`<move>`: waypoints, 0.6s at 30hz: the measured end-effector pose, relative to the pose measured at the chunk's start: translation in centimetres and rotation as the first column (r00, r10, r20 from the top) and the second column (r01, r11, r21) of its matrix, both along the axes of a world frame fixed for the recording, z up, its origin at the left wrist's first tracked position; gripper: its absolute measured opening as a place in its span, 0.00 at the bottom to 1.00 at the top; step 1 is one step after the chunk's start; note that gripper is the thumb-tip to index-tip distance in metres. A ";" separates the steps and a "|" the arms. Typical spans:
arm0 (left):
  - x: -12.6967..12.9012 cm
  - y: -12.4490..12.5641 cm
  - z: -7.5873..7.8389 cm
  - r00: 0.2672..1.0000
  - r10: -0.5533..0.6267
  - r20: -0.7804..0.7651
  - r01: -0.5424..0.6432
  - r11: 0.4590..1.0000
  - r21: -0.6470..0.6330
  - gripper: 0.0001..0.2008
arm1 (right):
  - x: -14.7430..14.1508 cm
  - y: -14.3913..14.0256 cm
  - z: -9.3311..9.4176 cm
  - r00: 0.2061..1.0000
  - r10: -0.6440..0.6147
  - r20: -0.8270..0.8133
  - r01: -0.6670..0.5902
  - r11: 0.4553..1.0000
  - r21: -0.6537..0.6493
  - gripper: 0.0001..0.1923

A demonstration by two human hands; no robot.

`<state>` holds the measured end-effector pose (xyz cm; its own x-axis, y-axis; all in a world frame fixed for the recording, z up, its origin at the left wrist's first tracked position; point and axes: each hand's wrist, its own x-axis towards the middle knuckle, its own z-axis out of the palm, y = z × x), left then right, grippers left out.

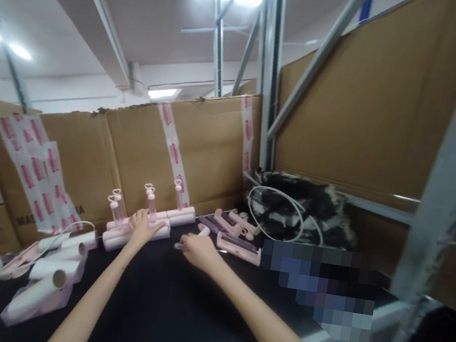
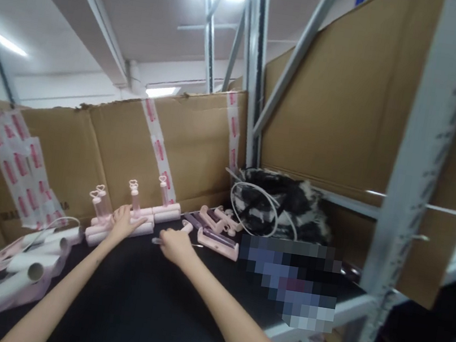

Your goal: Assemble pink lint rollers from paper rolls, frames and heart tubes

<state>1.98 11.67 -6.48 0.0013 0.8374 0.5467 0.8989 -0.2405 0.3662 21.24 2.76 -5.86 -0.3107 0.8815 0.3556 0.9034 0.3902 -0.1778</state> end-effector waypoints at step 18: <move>0.3 -11.7 2.3 0.779 -0.540 -0.318 0.491 0.841 -0.226 0.10 | 0.6 -5.1 6.3 -0.235 0.397 -0.887 -0.519 0.721 0.460 0.14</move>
<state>2.32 -0.08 -4.19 0.6256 0.7145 0.3133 0.7248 -0.6808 0.1053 21.86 -2.30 0.43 -0.0925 0.7141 0.6939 -0.5607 0.5386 -0.6289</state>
